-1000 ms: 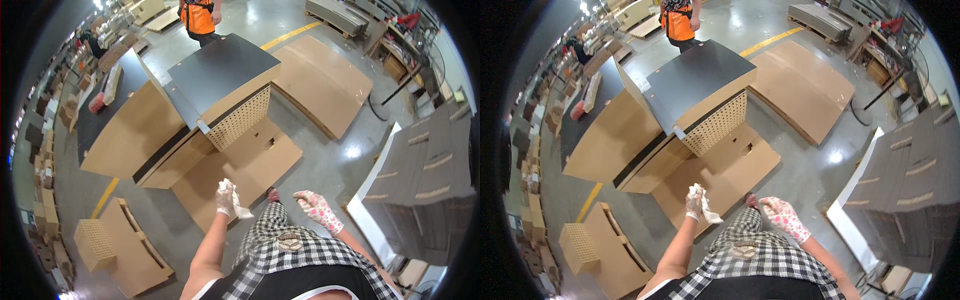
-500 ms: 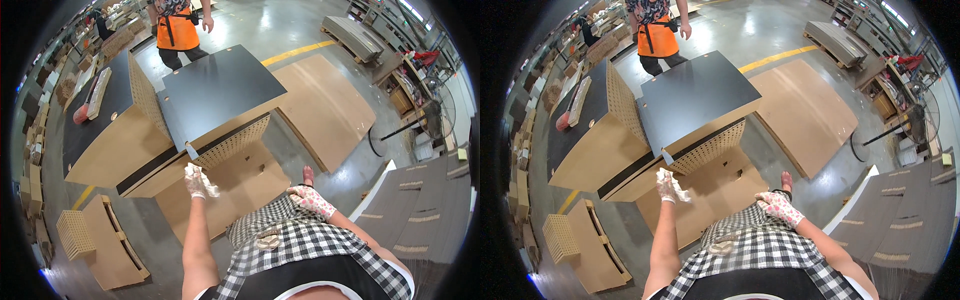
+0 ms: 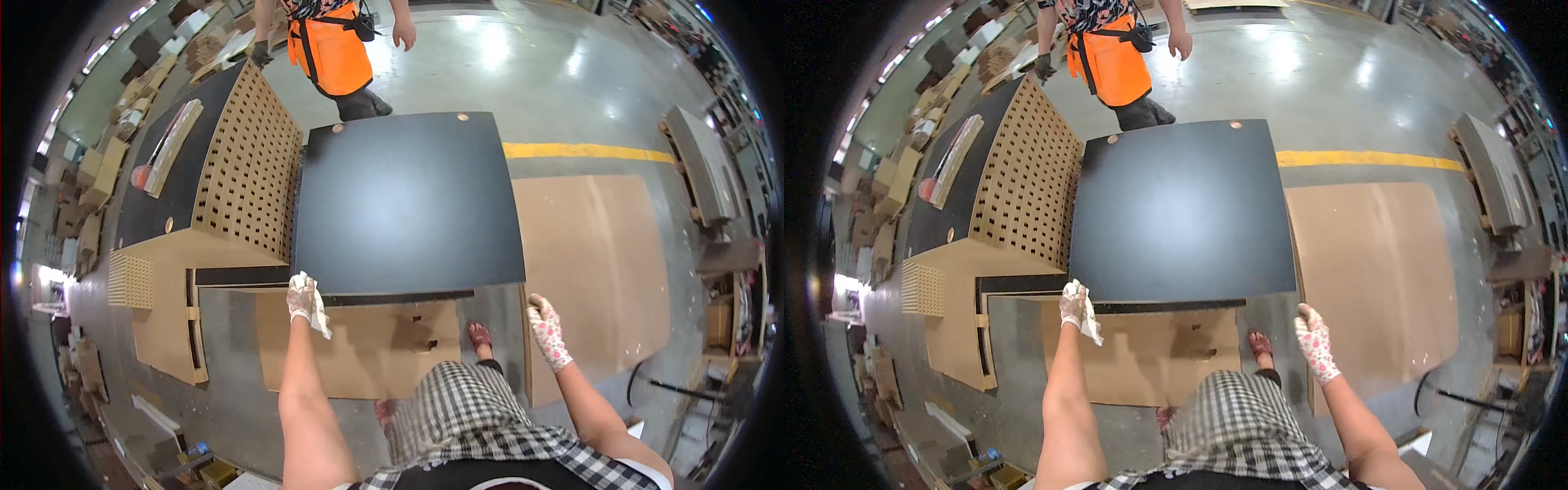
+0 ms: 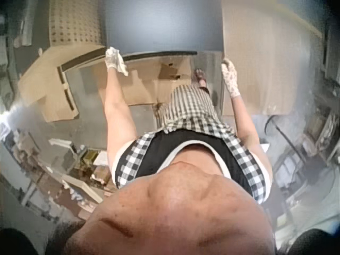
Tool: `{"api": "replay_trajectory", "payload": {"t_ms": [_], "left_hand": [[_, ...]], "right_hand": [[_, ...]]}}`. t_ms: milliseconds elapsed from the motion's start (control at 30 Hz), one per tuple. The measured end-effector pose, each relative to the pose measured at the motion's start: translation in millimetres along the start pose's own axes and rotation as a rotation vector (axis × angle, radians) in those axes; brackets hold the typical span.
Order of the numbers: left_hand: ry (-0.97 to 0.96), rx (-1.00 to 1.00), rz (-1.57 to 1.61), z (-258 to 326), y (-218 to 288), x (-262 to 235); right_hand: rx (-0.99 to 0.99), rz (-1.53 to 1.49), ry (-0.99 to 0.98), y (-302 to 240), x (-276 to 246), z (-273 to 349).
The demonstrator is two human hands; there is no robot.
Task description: The person wipes down a black furniture panel with a cloth, applies a cleaning liquid from a bottle, and then uses a small tool to apply putty to holes in the wood panel.
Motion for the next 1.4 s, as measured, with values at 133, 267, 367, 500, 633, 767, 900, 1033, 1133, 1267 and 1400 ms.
{"api": "replay_trajectory", "payload": {"t_ms": [133,267,367,500,633,767,900,1033,1133,1267,1400], "left_hand": [[-0.05,-0.155,-0.153,5,84,22],[0.075,-0.216,-0.057,21,98,12],[0.055,-0.07,-0.331,23,96,18],[-0.048,0.014,-0.582,56,102,55],[0.031,-0.109,-0.279,129,108,79],[-0.42,-0.139,-0.199,174,89,57],[-0.258,-0.503,0.387,140,167,21],[-0.211,-0.143,0.224,123,102,79],[-0.374,-0.686,0.531,113,153,80],[-0.334,-0.156,0.163,137,140,82],[-0.374,-0.26,0.002,226,108,74]], "right_hand": [[0.076,0.023,0.037,0,-34,-94],[0.099,-0.013,-0.073,-12,-7,-160],[0.127,-0.006,-0.106,-18,9,-202],[0.204,0.141,-0.042,-20,-9,-227],[0.174,0.172,-0.208,-26,-53,-222],[0.231,-0.055,-0.324,21,-76,-200],[0.26,-0.047,-0.355,42,-81,-246],[0.288,-0.177,-0.437,20,-60,-311],[0.337,-0.228,-0.483,-7,-56,-324],[0.273,-0.034,-0.393,2,-64,-330],[0.311,-0.283,-0.536,-13,-75,-266]]}}
Point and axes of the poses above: each hand's wrist, its own z-axis away from the middle knuckle, its own x-axis out of the palm, y = z × x, the point moved 5 cm from there along -z, towards the middle knuckle, and after that the axes turned 8 degrees about x, right-handed, at the moved point
